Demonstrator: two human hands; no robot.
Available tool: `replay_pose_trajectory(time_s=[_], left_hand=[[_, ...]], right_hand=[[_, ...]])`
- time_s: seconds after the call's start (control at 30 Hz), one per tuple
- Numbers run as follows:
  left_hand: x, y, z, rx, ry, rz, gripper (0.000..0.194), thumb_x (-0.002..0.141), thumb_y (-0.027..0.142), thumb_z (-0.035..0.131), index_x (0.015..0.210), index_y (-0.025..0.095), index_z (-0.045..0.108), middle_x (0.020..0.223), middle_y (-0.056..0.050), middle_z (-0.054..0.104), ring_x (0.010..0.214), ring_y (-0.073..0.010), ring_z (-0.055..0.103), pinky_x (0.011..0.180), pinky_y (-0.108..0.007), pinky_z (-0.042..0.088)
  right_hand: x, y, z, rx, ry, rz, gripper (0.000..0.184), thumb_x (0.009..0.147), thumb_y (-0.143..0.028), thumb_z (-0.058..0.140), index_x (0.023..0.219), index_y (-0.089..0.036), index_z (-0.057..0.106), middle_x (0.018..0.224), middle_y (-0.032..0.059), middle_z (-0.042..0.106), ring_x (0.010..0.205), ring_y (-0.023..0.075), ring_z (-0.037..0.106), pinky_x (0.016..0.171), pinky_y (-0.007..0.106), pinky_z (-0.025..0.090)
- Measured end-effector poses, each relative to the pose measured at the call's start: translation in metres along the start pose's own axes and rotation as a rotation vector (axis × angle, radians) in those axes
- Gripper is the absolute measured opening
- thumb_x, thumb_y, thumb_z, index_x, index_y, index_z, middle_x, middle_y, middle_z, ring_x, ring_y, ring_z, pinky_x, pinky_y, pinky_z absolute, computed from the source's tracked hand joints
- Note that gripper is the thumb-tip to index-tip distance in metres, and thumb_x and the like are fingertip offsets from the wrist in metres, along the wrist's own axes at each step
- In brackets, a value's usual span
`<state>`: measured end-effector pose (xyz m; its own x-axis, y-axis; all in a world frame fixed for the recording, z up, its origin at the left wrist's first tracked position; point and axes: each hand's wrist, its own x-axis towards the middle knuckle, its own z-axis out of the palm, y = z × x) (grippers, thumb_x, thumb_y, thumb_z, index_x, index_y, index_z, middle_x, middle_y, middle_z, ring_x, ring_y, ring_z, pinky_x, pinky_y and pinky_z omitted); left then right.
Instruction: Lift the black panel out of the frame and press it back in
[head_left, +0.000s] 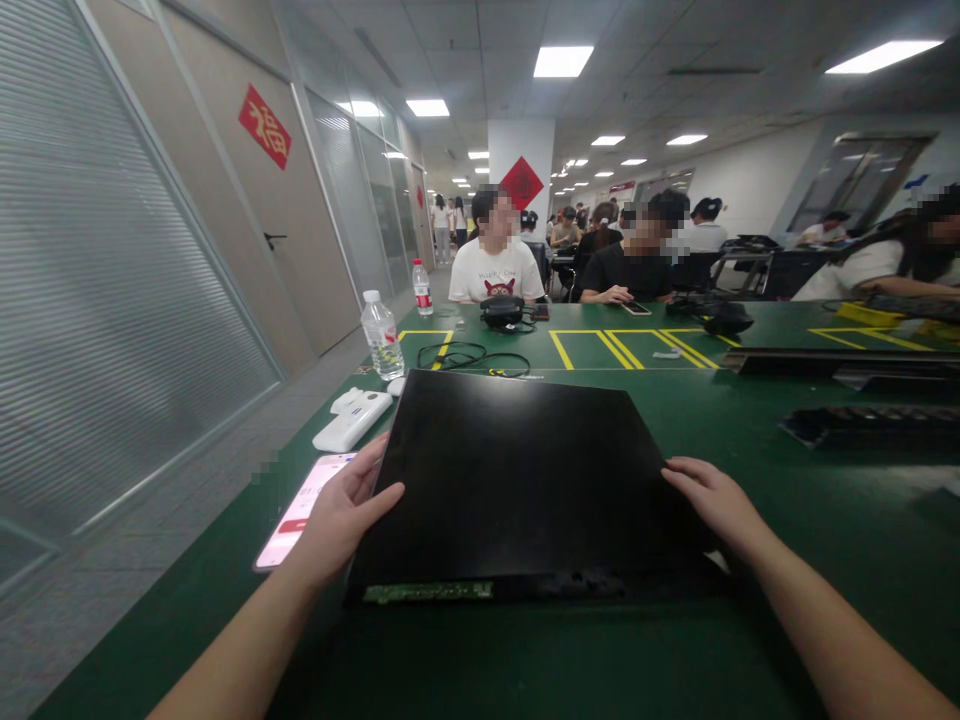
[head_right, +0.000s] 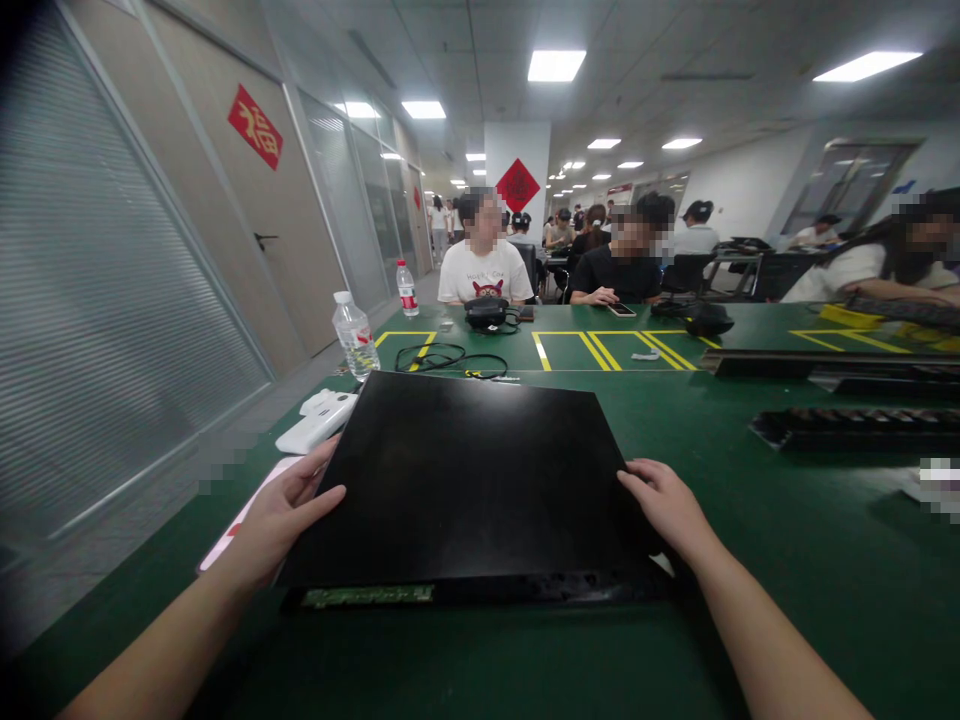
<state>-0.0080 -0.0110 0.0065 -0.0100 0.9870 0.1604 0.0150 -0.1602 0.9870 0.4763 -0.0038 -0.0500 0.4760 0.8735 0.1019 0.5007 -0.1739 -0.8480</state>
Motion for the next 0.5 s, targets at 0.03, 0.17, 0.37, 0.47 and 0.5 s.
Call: replay_pose_trajectory(time_s=[0.03,0.17,0.37,0.47,0.5], left_hand=[[0.0,0.001,0.001,-0.009,0.012,-0.008,0.086,0.064,0.049,0.094,0.141,0.021,0.068,0.158,-0.013,0.056,0.148,-0.0419,0.046,0.119,-0.048,0.045],[0.001,0.006,0.001,-0.095,0.052,-0.062,0.093,0.059,0.047,0.096,0.144,0.021,0.066,0.149,-0.014,0.064,0.141,-0.0423,0.055,0.114,-0.048,0.051],[-0.001,0.008,0.004,-0.175,0.099,-0.103,0.087,0.062,0.045,0.094,0.141,0.019,0.069,0.137,-0.013,0.074,0.13,-0.0422,0.064,0.107,-0.046,0.056],[0.002,0.006,0.004,-0.184,0.102,-0.104,0.083,0.06,0.046,0.094,0.135,0.017,0.073,0.131,-0.014,0.077,0.127,-0.0422,0.067,0.106,-0.045,0.057],[0.003,0.006,0.003,-0.181,0.113,-0.119,0.081,0.059,0.047,0.094,0.131,0.016,0.075,0.126,-0.014,0.079,0.124,-0.0421,0.069,0.105,-0.045,0.057]], right_hand=[[-0.001,-0.001,0.001,0.046,0.005,0.022,0.033,0.06,-0.05,0.074,0.08,-0.024,0.08,0.118,0.014,0.075,0.121,0.0366,0.064,0.112,0.05,0.042],[-0.007,-0.011,-0.002,0.334,0.029,0.104,0.035,0.053,-0.045,0.08,0.081,-0.023,0.079,0.111,0.0106,0.078,0.118,0.0374,0.066,0.104,0.049,0.049],[-0.026,-0.038,-0.021,0.834,-0.22,0.328,0.03,0.068,-0.045,0.076,0.094,-0.03,0.077,0.088,0.0034,0.08,0.095,0.0316,0.077,0.084,0.044,0.062],[-0.033,-0.038,-0.025,0.849,-0.327,0.482,0.02,0.074,-0.037,0.074,0.091,-0.028,0.077,0.08,0.0059,0.079,0.087,0.0309,0.078,0.079,0.042,0.065],[-0.034,-0.037,-0.024,0.846,-0.316,0.508,0.017,0.074,-0.031,0.074,0.09,-0.027,0.077,0.077,0.0058,0.079,0.083,0.0297,0.079,0.077,0.04,0.065]])
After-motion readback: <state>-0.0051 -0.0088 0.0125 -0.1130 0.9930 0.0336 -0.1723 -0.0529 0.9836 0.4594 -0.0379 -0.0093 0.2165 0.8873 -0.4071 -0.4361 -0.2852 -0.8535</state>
